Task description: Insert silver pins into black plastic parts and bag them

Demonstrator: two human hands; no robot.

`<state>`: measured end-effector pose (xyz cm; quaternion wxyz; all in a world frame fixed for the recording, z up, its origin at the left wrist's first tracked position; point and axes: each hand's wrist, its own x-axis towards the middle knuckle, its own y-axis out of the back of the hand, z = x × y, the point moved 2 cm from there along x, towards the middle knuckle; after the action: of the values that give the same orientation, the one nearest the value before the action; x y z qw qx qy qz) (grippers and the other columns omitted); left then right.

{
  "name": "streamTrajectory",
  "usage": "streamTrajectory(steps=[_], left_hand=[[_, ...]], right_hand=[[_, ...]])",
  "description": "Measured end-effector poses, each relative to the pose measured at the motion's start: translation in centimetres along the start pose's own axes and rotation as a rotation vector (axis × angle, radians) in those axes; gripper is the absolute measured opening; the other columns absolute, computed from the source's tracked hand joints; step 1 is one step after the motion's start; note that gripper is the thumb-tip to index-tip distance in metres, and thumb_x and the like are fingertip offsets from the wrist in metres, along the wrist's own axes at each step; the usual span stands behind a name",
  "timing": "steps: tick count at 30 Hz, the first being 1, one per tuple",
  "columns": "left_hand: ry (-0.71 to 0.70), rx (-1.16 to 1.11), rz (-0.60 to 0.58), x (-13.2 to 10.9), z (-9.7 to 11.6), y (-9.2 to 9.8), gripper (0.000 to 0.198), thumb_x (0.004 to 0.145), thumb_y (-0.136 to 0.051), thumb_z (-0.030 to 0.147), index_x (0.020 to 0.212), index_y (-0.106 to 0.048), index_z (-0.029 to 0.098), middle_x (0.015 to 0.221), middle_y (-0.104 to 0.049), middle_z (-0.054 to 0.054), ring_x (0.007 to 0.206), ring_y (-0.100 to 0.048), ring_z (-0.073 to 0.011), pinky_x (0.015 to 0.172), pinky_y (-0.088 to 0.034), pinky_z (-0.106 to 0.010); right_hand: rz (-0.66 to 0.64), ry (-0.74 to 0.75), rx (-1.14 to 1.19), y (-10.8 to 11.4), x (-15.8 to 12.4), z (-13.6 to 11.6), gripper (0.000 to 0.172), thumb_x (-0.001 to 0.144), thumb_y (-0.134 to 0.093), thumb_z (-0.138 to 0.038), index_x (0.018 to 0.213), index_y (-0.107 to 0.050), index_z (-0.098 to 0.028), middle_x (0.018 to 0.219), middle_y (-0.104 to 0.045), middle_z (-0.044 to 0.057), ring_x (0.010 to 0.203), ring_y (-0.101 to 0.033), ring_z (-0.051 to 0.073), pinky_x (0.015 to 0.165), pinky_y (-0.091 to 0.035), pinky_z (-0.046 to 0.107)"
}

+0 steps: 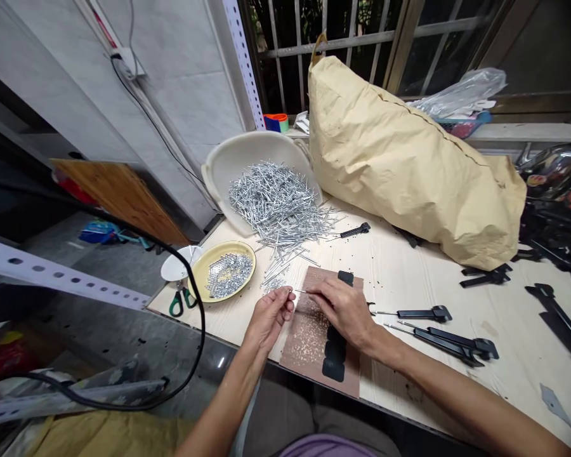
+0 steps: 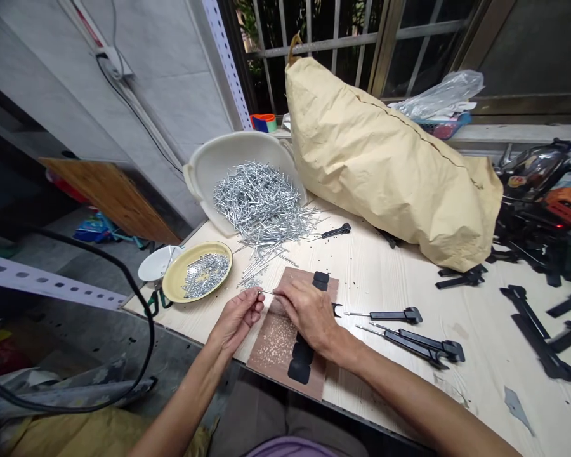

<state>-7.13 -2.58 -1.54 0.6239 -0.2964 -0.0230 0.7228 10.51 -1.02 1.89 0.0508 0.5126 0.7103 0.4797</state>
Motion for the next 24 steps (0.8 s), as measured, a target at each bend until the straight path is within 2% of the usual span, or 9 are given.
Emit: streamTrajectory(steps=[3,8,13,17,24], left_hand=[[0.038,-0.131,-0.024,-0.3,-0.2,-1.1,0.029,0.062,-0.078,0.026,0.082,-0.063,0.01,0.07,-0.061,-0.001,0.055,-0.053,-0.0047,0.05,-0.044,-0.015],[0.015,-0.141,0.001,-0.5,-0.1,-1.8,0.029,0.061,-0.079,0.026,0.08,-0.065,0.009,0.069,-0.062,-0.001,0.055,-0.053,-0.0055,0.053,-0.048,-0.018],[-0.138,-0.002,0.039,-0.7,-0.2,-1.8,0.03,0.063,-0.077,0.03,0.08,-0.066,0.009,0.069,-0.064,-0.003,0.055,-0.055,-0.0069,0.055,-0.048,-0.021],[-0.209,0.117,0.046,-0.7,-0.6,-1.5,0.028,0.068,-0.073,0.033,0.083,-0.067,0.01,0.071,-0.066,-0.003,0.057,-0.056,-0.0078,0.057,-0.047,-0.021],[-0.26,0.22,0.035,-0.5,-0.8,-1.5,0.026,0.072,-0.068,0.034,0.082,-0.066,0.01,0.067,-0.064,-0.003,0.058,-0.056,-0.0091,0.059,-0.048,-0.022]], right_hand=[[-0.021,-0.017,-0.076,-0.5,0.2,-0.3,0.02,0.093,-0.044,-0.027,0.097,-0.062,-0.021,0.086,-0.063,0.004,0.081,-0.059,0.016,0.07,-0.045,0.027],[-0.012,-0.001,-0.222,0.0,0.3,-0.6,0.025,0.095,-0.039,-0.028,0.091,-0.063,-0.02,0.081,-0.062,0.005,0.078,-0.058,0.016,0.064,-0.04,0.024],[0.018,0.083,-0.407,0.2,0.1,-1.1,0.024,0.095,-0.041,-0.024,0.084,-0.062,-0.02,0.076,-0.061,0.005,0.076,-0.055,0.016,0.06,-0.034,0.026],[0.023,0.115,-0.45,0.0,-0.1,-1.1,0.022,0.094,-0.043,-0.023,0.082,-0.061,-0.02,0.074,-0.06,0.004,0.074,-0.054,0.016,0.058,-0.031,0.026],[-0.017,-0.007,-0.396,-0.1,-0.4,-0.7,0.029,0.095,-0.039,-0.032,0.081,-0.06,-0.019,0.075,-0.061,0.003,0.063,-0.054,0.012,0.052,-0.026,0.025]])
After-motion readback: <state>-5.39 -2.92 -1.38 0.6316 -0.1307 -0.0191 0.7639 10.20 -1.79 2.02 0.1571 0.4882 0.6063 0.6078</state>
